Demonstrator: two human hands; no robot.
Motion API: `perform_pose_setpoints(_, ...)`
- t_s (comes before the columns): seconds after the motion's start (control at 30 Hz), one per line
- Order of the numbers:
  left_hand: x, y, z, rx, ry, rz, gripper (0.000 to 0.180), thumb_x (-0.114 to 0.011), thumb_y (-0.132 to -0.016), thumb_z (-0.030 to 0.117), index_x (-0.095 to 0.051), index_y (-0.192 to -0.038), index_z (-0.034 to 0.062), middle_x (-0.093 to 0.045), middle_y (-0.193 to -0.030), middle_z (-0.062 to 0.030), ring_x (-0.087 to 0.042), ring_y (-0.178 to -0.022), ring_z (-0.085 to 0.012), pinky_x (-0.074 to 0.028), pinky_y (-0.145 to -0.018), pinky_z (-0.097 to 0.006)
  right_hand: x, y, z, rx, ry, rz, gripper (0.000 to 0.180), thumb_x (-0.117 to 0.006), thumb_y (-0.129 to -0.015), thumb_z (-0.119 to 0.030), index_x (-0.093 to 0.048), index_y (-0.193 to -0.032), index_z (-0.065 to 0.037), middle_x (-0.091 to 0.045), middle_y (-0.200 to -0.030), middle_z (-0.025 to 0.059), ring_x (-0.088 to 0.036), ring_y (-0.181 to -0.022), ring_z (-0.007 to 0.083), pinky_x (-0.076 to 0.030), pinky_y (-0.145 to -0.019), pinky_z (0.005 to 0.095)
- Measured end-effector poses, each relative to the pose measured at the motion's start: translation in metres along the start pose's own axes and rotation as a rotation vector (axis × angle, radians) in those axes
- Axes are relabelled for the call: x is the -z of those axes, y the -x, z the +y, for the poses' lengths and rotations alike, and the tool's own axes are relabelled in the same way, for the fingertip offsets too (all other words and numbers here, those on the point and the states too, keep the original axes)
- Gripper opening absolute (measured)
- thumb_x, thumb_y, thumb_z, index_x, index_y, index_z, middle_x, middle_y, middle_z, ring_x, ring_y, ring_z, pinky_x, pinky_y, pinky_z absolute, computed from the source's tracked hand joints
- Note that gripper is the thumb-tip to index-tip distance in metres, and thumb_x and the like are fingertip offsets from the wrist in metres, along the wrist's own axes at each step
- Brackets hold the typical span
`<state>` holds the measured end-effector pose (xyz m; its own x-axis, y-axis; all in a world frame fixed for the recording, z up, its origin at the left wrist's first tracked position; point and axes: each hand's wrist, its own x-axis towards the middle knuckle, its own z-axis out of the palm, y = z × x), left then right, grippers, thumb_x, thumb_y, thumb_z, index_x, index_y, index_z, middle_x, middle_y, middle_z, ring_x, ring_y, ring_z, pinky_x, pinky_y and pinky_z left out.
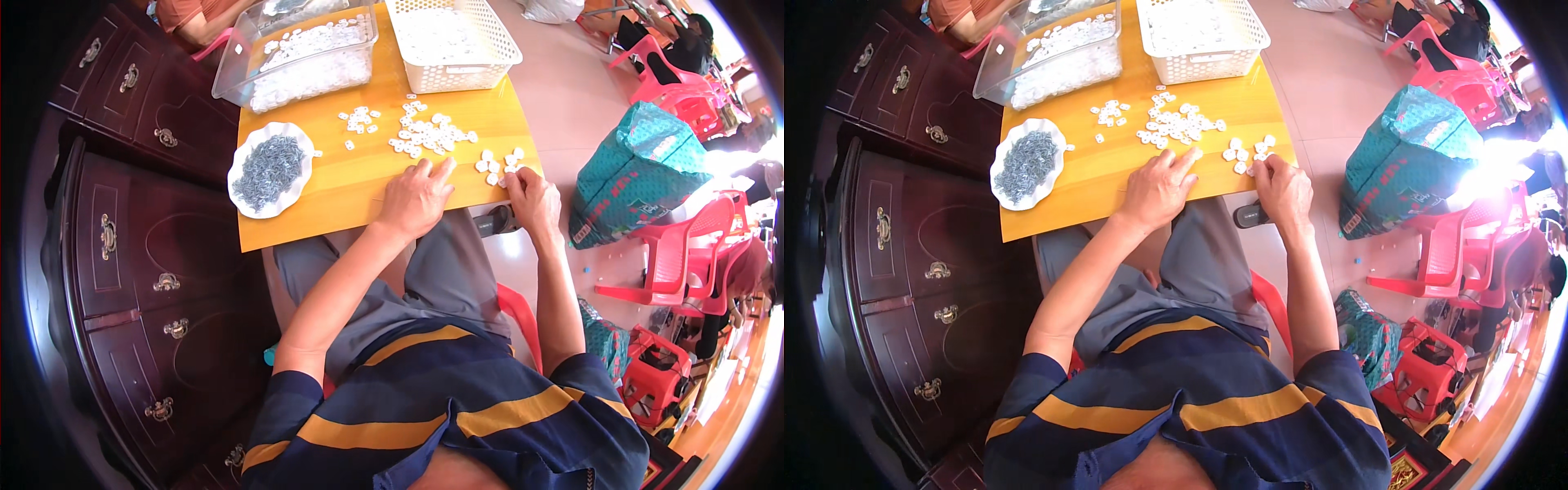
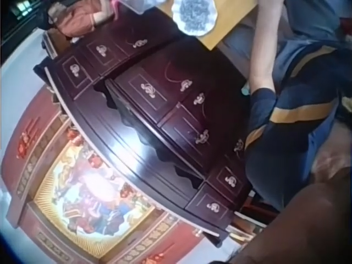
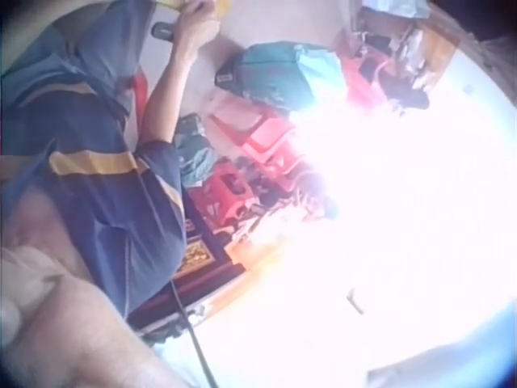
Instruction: Assembling small white plastic components using a thin needle-like tool.
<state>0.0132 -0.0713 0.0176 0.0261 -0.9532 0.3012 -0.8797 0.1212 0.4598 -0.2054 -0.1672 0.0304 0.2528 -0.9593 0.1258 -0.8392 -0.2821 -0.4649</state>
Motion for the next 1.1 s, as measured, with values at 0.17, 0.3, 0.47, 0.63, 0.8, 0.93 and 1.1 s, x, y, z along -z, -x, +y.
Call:
perform_pose_setpoints(0.17,0.004,-0.002,-0.017,0.071,-0.037,0.045,0.042,-0.065,-0.092,0.019,-0.062,-0.134,0.0120,-0.065,-0.108,-0.0163,-0.068,-0.094,-0.0363,-0.057,-0.079,-0.047,-0.005,0.004,0.001,0.015,-0.062,0.085,0.031,-0.064,-0.096,-0.035,-0.071,-0.090,-0.005,-0.070,-0.074,0.0184,-0.070,-0.074,0.0408,-0.054,-0.069,0.0490)
perform_pose_setpoints(0.3,0.009,-0.005,-0.025,0.106,-0.069,0.041,0.037,-0.063,-0.092,0.016,-0.064,-0.129,0.0105,-0.065,-0.107,-0.0149,-0.068,-0.094,-0.0370,-0.057,-0.080,-0.048,-0.005,0.014,-0.003,0.008,-0.239,0.168,0.027,-0.066,-0.098,-0.029,-0.067,-0.089,-0.003,-0.068,-0.069,0.0164,-0.069,-0.064,0.0351,-0.052,-0.062,0.0432)
perform_pose_setpoints(0.47,0.025,-0.016,-0.052,0.167,-0.091,0.117,0.027,-0.063,-0.092,0.014,-0.068,-0.118,0.0088,-0.064,-0.099,-0.0133,-0.067,-0.091,-0.0362,-0.056,-0.077,-0.049,-0.016,0.042,-0.027,0.064,-0.551,0.023,0.022,-0.070,-0.097,-0.020,-0.065,-0.086,-0.001,-0.057,-0.058,0.0091,-0.052,-0.053,0.0129,-0.045,-0.053,0.0324)
perform_pose_setpoints(0.63,0.033,-0.014,-0.067,0.148,-0.115,0.122,0.019,-0.058,-0.093,0.014,-0.072,-0.106,0.0092,-0.062,-0.092,-0.0149,-0.067,-0.085,-0.0367,-0.055,-0.072,-0.050,-0.031,0.065,-0.056,0.159,-0.583,-0.246,0.022,-0.071,-0.095,-0.022,-0.067,-0.089,-0.001,-0.061,-0.063,0.0133,-0.060,-0.054,0.0217,-0.048,-0.055,0.0353)
perform_pose_setpoints(0.8,0.034,-0.008,-0.067,0.115,-0.084,0.139,0.015,-0.063,-0.093,0.017,-0.073,-0.102,0.0109,-0.061,-0.090,-0.0136,-0.067,-0.083,-0.0352,-0.055,-0.070,-0.050,-0.036,0.068,-0.056,0.179,-0.565,-0.313,0.022,-0.071,-0.094,-0.022,-0.066,-0.088,-0.001,-0.062,-0.063,0.0133,-0.060,-0.054,0.0222,-0.048,-0.055,0.0350)
perform_pose_setpoints(0.93,0.040,-0.003,-0.067,0.142,-0.122,0.109,0.014,-0.069,-0.091,0.015,-0.077,-0.102,0.0121,-0.063,-0.088,-0.0091,-0.067,-0.083,-0.0306,-0.054,-0.071,-0.044,-0.038,0.066,-0.050,0.159,-0.607,-0.287,0.022,-0.071,-0.094,-0.021,-0.066,-0.088,0.000,-0.062,-0.064,0.0131,-0.060,-0.054,0.0223,-0.048,-0.055,0.0346)
perform_pose_setpoints(1.1,0.042,-0.014,-0.069,0.112,-0.097,0.143,0.011,-0.068,-0.090,0.015,-0.074,-0.097,0.0100,-0.063,-0.089,-0.0099,-0.067,-0.085,-0.0316,-0.055,-0.072,-0.046,-0.043,0.067,-0.047,0.145,-0.611,-0.290,0.023,-0.071,-0.094,-0.021,-0.066,-0.087,0.000,-0.061,-0.063,0.0121,-0.058,-0.053,0.0195,-0.047,-0.054,0.0337)
